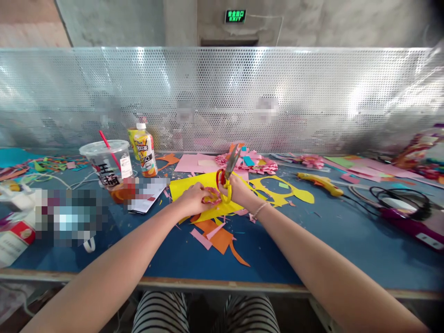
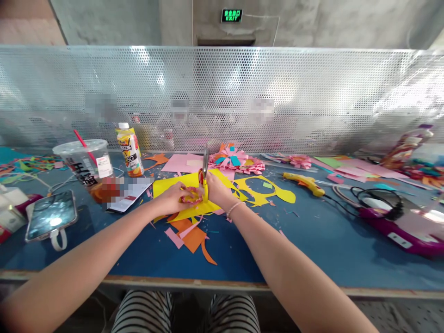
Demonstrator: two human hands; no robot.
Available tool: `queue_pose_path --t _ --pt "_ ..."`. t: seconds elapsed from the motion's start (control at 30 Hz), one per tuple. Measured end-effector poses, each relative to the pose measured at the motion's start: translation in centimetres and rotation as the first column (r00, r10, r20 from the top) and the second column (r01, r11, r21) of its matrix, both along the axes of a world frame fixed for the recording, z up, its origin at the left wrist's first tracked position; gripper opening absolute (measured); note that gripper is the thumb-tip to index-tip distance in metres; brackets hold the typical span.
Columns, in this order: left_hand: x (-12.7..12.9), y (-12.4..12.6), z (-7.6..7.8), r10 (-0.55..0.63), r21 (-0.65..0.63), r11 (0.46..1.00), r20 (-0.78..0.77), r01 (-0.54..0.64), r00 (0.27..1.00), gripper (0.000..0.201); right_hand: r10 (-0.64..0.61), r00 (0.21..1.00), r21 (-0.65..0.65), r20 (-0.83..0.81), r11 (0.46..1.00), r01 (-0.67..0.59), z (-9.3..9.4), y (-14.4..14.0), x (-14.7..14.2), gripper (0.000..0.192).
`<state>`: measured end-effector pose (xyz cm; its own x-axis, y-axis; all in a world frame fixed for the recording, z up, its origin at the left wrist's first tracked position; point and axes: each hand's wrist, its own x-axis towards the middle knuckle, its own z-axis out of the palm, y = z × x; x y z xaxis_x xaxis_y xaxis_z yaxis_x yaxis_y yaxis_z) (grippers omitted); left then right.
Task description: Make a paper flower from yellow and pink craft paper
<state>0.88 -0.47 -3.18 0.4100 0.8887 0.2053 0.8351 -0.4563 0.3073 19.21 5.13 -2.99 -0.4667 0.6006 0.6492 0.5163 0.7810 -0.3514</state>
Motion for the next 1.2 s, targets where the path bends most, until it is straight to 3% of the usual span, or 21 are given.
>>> queue_pose_path --t 0.2,0.37,1.2 --pt "-0.1 0.3 -0.4 -0.006 -0.009 1.0 0.028 0.007 1.0 0.038 -0.137 0.978 -0.115 -0.159 0.986 0.119 -0.3 1.2 0.7 0.009" --pt "0.0 0.3 -0.4 -0.004 -0.001 1.0 0.036 0.004 0.999 0.036 -0.145 0.971 -0.214 -0.191 0.971 0.103 -0.3 1.3 0.6 0.008" --pt "-0.1 0.0 0.0 -0.033 0.019 0.999 0.02 0.033 0.999 0.038 -0.08 0.99 -0.076 -0.117 0.995 0.072 0.3 0.1 -0.1 0.009"
